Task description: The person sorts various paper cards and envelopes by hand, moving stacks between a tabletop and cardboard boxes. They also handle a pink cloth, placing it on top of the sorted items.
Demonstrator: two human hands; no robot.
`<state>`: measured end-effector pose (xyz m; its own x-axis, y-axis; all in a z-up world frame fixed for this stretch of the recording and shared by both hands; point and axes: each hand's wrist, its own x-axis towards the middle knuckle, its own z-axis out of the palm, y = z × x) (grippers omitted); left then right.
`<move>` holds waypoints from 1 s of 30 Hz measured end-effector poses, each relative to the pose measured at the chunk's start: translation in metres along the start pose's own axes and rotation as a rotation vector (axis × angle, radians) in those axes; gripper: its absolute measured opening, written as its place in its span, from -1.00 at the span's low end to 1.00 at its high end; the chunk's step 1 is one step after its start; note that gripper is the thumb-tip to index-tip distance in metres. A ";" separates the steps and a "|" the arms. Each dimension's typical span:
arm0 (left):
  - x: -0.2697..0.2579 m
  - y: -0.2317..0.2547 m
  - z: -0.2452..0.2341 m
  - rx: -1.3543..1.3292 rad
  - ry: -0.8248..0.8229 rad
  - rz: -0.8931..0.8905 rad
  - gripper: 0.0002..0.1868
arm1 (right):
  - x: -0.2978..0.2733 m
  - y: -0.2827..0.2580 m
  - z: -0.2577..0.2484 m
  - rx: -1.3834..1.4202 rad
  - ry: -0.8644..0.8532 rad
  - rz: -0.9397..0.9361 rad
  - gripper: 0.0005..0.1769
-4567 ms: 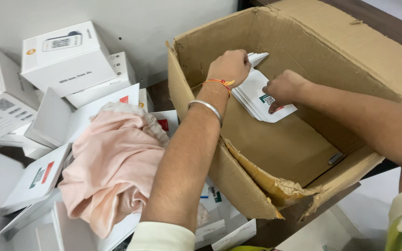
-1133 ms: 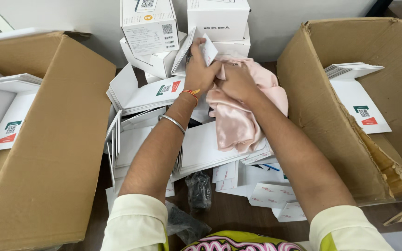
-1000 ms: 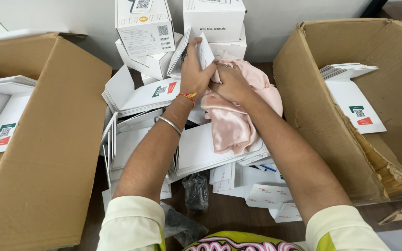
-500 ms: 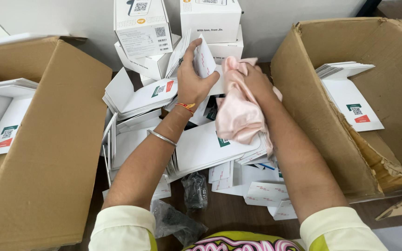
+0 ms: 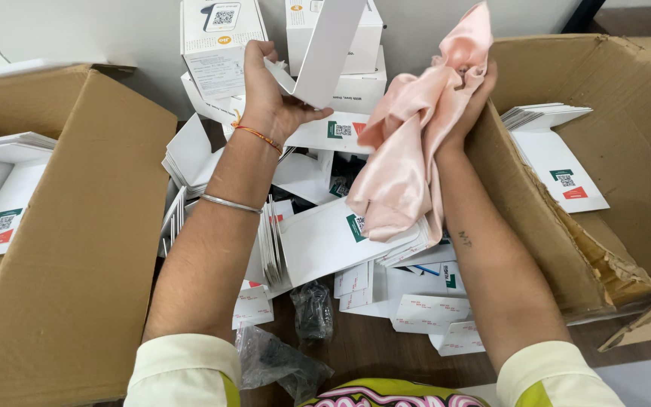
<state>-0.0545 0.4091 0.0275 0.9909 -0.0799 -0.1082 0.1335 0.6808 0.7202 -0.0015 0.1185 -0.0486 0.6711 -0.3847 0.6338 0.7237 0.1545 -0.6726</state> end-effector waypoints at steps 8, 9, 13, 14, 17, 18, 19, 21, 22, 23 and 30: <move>0.041 -0.088 0.008 -0.050 -0.236 -0.132 -0.07 | -0.077 -0.015 0.095 -0.233 -0.084 -0.354 -0.42; 0.036 -0.090 0.012 -0.003 -0.267 -0.170 -0.03 | -0.072 -0.008 0.093 -0.214 -0.053 -0.317 -0.41; -0.025 -0.067 0.021 0.564 -0.157 -0.173 0.29 | -0.001 0.013 0.062 -0.021 0.148 -0.124 -0.37; -0.042 -0.062 0.027 0.602 -0.197 -0.176 0.30 | 0.009 0.015 0.054 -0.020 0.113 -0.059 -0.37; -0.073 -0.044 0.040 0.710 -0.194 -0.206 0.25 | 0.017 0.010 0.044 -0.103 -0.075 0.144 -0.36; -0.076 -0.040 0.041 0.747 -0.175 -0.220 0.23 | 0.017 0.006 0.045 -0.164 -0.167 0.212 -0.36; -0.076 -0.036 0.040 0.652 -0.194 -0.108 0.23 | 0.014 0.002 0.046 -0.237 -0.273 0.283 -0.36; -0.069 -0.023 0.036 0.459 -0.233 0.113 0.22 | 0.011 -0.008 0.048 -0.405 -0.501 0.429 -0.36; -0.067 -0.017 0.031 0.407 -0.247 0.169 0.19 | 0.010 -0.013 0.049 -0.485 -0.622 0.489 -0.36; -0.068 -0.010 0.027 0.354 -0.261 0.226 0.15 | 0.009 -0.019 0.048 -0.555 -0.740 0.547 -0.36; -0.074 0.008 0.020 0.993 0.058 0.803 0.09 | 0.034 -0.036 0.016 -0.660 -1.011 0.690 -0.34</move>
<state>-0.1267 0.4057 0.0553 0.7999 0.1482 0.5816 -0.5200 -0.3127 0.7949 -0.0019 0.1141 0.0034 0.8866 0.4541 -0.0884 0.1836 -0.5207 -0.8338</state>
